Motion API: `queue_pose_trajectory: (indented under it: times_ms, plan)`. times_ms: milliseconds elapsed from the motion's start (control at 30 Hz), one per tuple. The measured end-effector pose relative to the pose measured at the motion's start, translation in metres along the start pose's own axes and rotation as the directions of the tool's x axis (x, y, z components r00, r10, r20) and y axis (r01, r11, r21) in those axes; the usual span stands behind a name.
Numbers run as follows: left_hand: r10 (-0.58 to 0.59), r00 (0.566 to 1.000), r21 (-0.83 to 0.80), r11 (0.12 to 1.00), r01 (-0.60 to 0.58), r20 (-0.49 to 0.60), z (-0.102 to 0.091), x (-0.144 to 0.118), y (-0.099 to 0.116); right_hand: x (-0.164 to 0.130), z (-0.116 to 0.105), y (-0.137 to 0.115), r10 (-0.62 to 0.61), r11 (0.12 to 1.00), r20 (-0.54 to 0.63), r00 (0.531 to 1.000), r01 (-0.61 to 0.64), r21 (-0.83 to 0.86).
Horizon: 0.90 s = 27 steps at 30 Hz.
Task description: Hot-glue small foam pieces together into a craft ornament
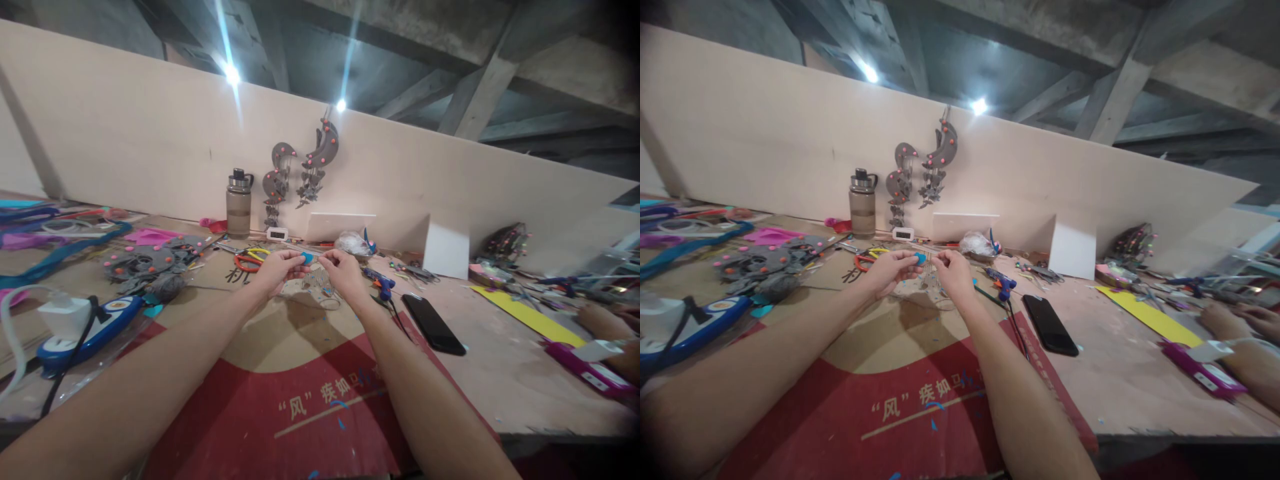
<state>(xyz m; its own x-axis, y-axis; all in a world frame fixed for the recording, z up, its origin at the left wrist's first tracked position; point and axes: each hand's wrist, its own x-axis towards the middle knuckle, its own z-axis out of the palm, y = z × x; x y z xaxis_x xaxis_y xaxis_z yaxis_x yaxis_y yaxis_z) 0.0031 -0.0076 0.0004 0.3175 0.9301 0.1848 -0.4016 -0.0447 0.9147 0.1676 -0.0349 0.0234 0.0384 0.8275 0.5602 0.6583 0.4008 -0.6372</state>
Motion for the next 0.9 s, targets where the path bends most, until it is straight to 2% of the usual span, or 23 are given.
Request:
queue_pose_trajectory:
  times_ms: [267, 400, 667, 767, 900]
  plan:
    - [-0.026, 0.999, 0.043, 0.999, 0.024, 0.038, 0.001, 0.0002, -0.0042, -0.0001, 0.0003, 0.0004, -0.06, 0.998, -0.002, 0.998, 0.06, -0.024]
    - [-0.03, 0.995, 0.048, 0.999, 0.026, 0.092, 0.0046, -0.001, -0.0049, -0.0013, 0.0005, 0.0005, -0.141, 0.985, -0.007, 0.99, 0.139, -0.099]
    - [-0.019, 0.981, 0.018, 1.0, 0.016, 0.192, 0.0035, 0.0003, -0.0066, -0.0025, 0.0017, 0.0012, -0.195, 0.965, -0.015, 0.981, 0.189, -0.18]
    - [-0.008, 0.982, 0.038, 0.999, 0.001, 0.188, 0.0034, 0.0, -0.0081, -0.0031, 0.0026, 0.0017, -0.215, 0.961, -0.017, 0.976, 0.209, -0.18]
    - [0.018, 0.992, 0.097, 0.995, -0.03, 0.121, 0.0041, -0.0002, -0.0104, -0.0038, 0.0036, 0.0013, -0.209, 0.965, -0.025, 0.978, 0.202, -0.165]
